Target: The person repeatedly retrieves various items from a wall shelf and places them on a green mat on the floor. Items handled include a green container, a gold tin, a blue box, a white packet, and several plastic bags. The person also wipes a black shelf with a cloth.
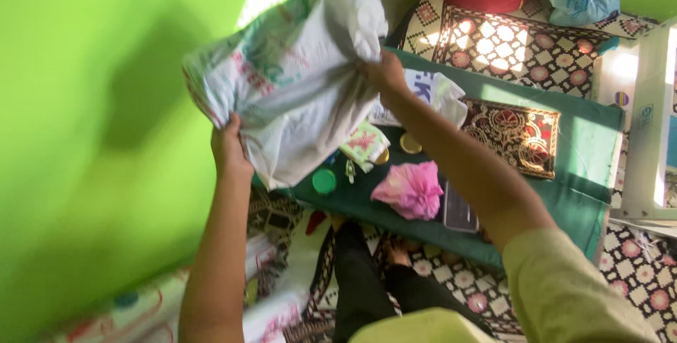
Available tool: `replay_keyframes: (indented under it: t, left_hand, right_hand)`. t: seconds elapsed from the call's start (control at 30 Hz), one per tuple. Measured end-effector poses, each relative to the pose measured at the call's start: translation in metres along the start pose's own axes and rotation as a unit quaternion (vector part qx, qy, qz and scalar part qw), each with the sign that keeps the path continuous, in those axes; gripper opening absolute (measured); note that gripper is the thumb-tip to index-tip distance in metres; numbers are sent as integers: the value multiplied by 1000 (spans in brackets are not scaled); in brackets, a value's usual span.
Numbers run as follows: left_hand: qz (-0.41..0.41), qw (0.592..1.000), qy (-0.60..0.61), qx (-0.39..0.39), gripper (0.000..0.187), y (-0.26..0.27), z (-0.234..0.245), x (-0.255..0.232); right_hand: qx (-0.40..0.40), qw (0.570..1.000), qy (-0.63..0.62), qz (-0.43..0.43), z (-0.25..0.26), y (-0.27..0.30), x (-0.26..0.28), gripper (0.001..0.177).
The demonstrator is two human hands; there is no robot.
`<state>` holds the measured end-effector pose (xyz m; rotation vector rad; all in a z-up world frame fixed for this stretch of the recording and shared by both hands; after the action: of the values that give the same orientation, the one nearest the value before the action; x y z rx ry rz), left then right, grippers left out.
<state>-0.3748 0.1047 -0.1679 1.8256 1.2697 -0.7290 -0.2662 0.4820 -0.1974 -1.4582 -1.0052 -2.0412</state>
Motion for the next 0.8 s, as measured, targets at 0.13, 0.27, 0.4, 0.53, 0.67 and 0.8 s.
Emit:
replay_keyframes:
  t: [0.13, 0.27, 0.4, 0.53, 0.67, 0.8]
  left_hand:
    - [26, 999, -3, -23, 51, -64, 27, 30]
    - [25, 998, 10, -52, 53, -109, 78, 57]
    - [42, 996, 15, -83, 54, -129, 129, 89]
    - [100, 981, 41, -164, 64, -127, 178, 129]
    - [67, 986, 55, -141, 68, -128, 227, 163]
    - [56, 983, 70, -159, 69, -141, 271, 190]
  right_hand:
    - [-21, 998, 44, -34, -53, -43, -40, 34]
    - [-12, 994, 100, -49, -107, -79, -70, 33]
    - [29, 994, 60, -86, -158, -117, -112, 37]
    - [59, 990, 79, -100, -200, -147, -167, 43]
    - [70, 984, 126, -102, -238, -157, -211, 41]
    - [69, 983, 152, -78, -277, -169, -243, 39]
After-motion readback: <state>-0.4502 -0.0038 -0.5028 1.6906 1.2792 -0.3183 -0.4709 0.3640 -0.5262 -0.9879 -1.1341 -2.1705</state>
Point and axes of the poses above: each hand's wrist, its own y-axis away from the middle knuckle, its own z-axis out of the back of the hand, x = y × z, the point moved 4 cm from there along -y, towards the middle knuckle, and after that the axes turned 6 degrees about y, right-handed, at the moved point
